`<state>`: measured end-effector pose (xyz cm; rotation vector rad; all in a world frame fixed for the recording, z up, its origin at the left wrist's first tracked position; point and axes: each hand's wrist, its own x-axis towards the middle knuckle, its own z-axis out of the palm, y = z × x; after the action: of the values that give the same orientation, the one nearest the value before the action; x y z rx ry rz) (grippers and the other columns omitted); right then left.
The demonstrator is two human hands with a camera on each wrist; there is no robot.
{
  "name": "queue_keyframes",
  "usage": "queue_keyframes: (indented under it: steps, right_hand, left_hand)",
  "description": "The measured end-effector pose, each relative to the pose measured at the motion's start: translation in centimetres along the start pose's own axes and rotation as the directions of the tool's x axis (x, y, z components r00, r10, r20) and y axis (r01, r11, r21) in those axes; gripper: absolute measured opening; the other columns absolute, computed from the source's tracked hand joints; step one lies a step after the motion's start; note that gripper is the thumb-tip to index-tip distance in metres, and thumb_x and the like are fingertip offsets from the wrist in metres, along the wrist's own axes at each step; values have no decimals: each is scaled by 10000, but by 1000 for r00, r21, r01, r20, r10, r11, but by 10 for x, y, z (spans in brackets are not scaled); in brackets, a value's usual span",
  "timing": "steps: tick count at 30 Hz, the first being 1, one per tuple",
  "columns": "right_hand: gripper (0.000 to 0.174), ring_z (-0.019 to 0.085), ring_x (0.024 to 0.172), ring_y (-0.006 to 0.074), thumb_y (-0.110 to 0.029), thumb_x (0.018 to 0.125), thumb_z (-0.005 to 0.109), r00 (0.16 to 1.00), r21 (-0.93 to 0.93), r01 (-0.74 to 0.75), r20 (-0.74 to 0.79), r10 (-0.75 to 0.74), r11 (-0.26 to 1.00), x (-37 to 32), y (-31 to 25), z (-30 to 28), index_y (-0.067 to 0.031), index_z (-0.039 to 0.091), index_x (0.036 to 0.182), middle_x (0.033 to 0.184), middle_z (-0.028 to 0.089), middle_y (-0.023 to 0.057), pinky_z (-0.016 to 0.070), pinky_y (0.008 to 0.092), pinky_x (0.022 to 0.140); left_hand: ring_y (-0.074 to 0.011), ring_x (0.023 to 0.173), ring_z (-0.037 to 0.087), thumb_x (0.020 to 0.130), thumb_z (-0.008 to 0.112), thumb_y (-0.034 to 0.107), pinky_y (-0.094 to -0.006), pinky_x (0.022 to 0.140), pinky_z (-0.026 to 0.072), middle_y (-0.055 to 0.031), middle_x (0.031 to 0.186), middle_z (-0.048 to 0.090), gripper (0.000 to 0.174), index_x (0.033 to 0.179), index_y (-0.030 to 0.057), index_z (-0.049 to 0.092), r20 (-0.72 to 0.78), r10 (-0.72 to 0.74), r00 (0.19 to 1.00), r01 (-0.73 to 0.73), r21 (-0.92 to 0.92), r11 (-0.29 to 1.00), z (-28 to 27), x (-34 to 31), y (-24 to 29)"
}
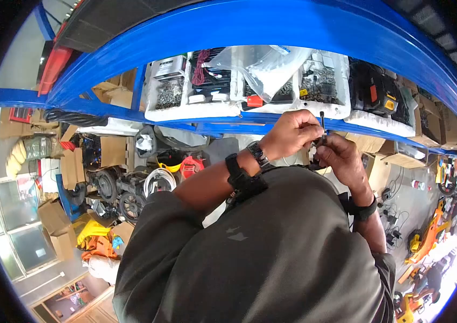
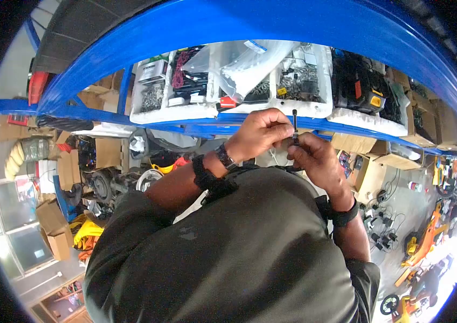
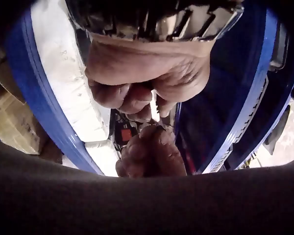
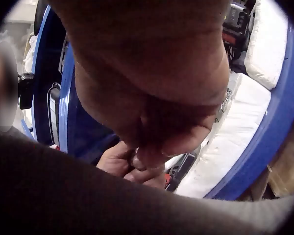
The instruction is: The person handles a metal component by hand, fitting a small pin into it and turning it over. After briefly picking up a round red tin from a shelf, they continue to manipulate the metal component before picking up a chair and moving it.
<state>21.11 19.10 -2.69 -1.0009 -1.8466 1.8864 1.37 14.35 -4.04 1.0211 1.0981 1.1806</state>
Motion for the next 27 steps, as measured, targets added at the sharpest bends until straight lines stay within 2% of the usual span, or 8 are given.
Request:
queue_keyframes:
  steps: [5,7,9,12,16,19,23,27]
  right_hand:
    - [151,571,664,67,-82,874,722,978,-117,154,-125,-168,981,0,11,2,-30,620,972,757,602,6,488,253,598]
    - [265,586,724,97,-63,805,782,954,-269,194,-171,-245,943,-2,-6,5,-37,620,1013,871,593,36,494,265,625]
    - [271,594,734,117,-93,812,786,951,-220,218,-170,-258,951,-5,-17,5,-34,623,1021,923,602,47,498,273,631]
    - [257,600,749,120,-184,858,760,931,-234,322,-97,-352,917,-1,3,-3,-16,619,993,910,611,60,499,278,647]
    - [232,543,690,88,-210,895,729,968,-217,216,-78,-238,952,-4,4,-6,-20,606,947,767,598,33,466,262,620]
    - [229,524,674,79,-215,912,710,993,-65,88,-67,-92,994,-6,7,-8,-18,599,949,751,585,19,451,255,606]
    - [246,559,668,82,-244,970,630,993,82,73,-99,-65,994,-8,-4,-7,-2,590,946,763,587,12,475,257,603]
    - [294,576,676,81,-295,1006,568,992,150,4,-127,16,989,-9,-8,-15,-11,607,942,769,592,9,487,255,605]
  left_hand:
    - [-47,574,536,951,648,190,-222,486,402,11,693,580,187,889,15,620,40,-132,990,133,-24,991,-4,-5,8]
    - [-41,567,531,945,659,241,-207,478,384,24,683,567,217,877,39,624,82,-148,986,135,143,980,-9,-5,9]
    - [-33,560,517,958,641,223,-197,475,374,34,680,561,196,869,49,621,64,-232,971,224,109,968,-4,-7,13]
    - [-27,550,492,977,608,180,-195,465,356,44,667,547,171,866,51,617,95,-206,974,197,94,976,-2,-6,1]
    - [-43,547,485,970,602,156,-228,477,371,12,614,540,212,812,15,602,122,-204,971,193,92,977,4,-7,13]
    - [-28,529,467,997,568,191,-198,453,336,19,639,545,192,875,46,602,138,-156,978,136,146,980,6,-7,8]
    - [-46,511,480,1000,550,266,-198,448,355,-8,656,584,256,903,39,618,112,-279,954,274,58,960,7,-8,25]
    - [-84,530,513,968,565,208,-213,454,382,-67,745,634,219,1021,7,634,120,-228,966,238,-82,968,2,-10,19]
